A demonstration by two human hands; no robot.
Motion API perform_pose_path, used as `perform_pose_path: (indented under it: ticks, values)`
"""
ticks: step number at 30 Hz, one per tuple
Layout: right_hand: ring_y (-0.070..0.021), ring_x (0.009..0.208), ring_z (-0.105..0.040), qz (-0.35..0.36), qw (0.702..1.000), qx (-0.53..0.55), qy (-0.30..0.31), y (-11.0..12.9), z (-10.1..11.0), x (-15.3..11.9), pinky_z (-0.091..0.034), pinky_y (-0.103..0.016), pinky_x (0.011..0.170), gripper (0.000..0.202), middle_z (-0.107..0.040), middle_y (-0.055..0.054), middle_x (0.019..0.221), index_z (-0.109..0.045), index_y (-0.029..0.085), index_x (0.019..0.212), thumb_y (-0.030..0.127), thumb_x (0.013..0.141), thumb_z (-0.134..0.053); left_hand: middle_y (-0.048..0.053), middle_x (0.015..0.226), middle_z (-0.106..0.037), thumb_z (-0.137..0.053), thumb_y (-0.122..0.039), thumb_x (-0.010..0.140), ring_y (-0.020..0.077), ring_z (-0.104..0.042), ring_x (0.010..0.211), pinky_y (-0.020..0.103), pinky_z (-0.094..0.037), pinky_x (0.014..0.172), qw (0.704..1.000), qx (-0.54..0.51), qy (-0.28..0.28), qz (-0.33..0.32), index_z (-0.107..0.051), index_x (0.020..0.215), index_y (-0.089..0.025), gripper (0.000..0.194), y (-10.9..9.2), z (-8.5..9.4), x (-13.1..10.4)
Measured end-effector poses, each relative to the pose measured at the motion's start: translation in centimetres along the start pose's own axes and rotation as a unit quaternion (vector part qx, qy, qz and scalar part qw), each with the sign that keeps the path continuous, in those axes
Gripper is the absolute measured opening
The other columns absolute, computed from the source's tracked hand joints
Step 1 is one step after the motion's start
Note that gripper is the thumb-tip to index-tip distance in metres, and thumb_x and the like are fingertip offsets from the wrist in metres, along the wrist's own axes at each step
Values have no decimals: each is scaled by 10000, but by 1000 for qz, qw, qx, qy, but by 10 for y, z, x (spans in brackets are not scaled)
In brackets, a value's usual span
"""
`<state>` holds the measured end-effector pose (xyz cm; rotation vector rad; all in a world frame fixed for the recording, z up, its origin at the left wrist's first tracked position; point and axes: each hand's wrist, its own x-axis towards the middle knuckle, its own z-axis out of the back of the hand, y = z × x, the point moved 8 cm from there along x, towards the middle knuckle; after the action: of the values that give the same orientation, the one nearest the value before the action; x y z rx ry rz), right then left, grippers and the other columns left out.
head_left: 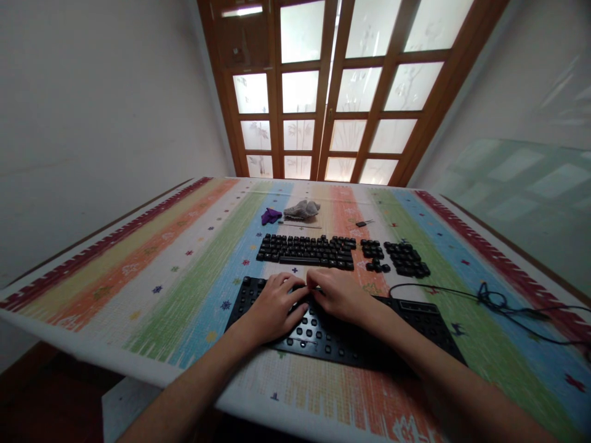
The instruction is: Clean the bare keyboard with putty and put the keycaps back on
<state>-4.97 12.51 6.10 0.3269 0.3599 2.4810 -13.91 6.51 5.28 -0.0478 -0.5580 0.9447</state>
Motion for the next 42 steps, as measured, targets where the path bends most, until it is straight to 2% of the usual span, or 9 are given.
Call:
perform_pose_path:
  ticks: [9,15,22,24,27,30,33,38,42]
  values:
    - [-193,743,-620,-15,998,-38,40,-2,-5,5,-309,-277,610,146,-709,-74,825,-627,196,843,66,820,-568,102,1203,-648,-566,-269,970,278,-537,1142,485,-452,1013,1000,9,11,-3,-649,1176,-179,240,-1,-4,0]
    - [-195,770,-639,-1,998,46,48,-16,4,7,-388,-269,673,104,-725,-38,835,-676,215,830,121,804,-640,92,1216,-648,-550,-259,977,266,-548,1130,480,-452,999,1000,2,10,-2,-635,1229,-209,270,-3,-2,0]
    - [-150,589,-556,14,988,123,87,-31,12,17,-410,-268,644,62,-639,28,625,-719,220,808,255,758,-714,99,1178,-658,-535,-268,982,271,-551,1105,471,-458,980,1000,21,-1,-19,-632,1237,-186,285,-5,-1,0]
    - [-153,586,-553,3,989,122,79,-36,19,19,-404,-273,626,94,-644,13,632,-716,215,791,307,784,-700,114,1205,-646,-528,-252,980,272,-554,1104,463,-457,985,999,25,-7,-27,-624,1241,-152,295,-7,-1,-1]
    - [-162,597,-559,-38,993,111,27,-53,39,22,-393,-279,594,155,-662,-16,663,-700,203,776,344,823,-657,127,1196,-640,-513,-235,981,270,-562,1090,450,-459,984,999,27,-10,-37,-623,1223,-123,288,-10,-2,-1]
    - [-173,612,-574,-80,992,89,-32,-75,58,27,-399,-288,591,159,-667,-27,657,-701,201,789,333,838,-627,115,1144,-647,-496,-244,990,258,-574,1045,438,-471,959,999,26,-5,-38,-616,1237,-142,293,-10,-3,-1]
    - [-189,652,-597,-107,989,69,-77,-97,68,36,-433,-304,627,142,-691,-44,698,-719,195,790,301,823,-632,108,1115,-654,-503,-258,992,252,-575,1019,437,-464,956,999,29,3,-34,-607,1260,-151,307,-9,-6,0]
    - [-205,728,-647,-150,982,17,-113,-129,64,54,-487,-311,702,151,-738,-53,772,-769,196,848,209,798,-627,96,1077,-677,-514,-295,991,259,-576,987,451,-432,939,997,62,19,-32,-634,1213,-164,284,-9,-8,0]
    - [-219,827,-690,-191,978,-51,-73,-144,48,67,-503,-300,769,259,-779,-70,899,-795,188,987,181,828,-591,83,1045,-687,-509,-311,992,253,-583,961,457,-403,938,996,81,23,-28,-636,1196,-168,280,-11,-8,1]
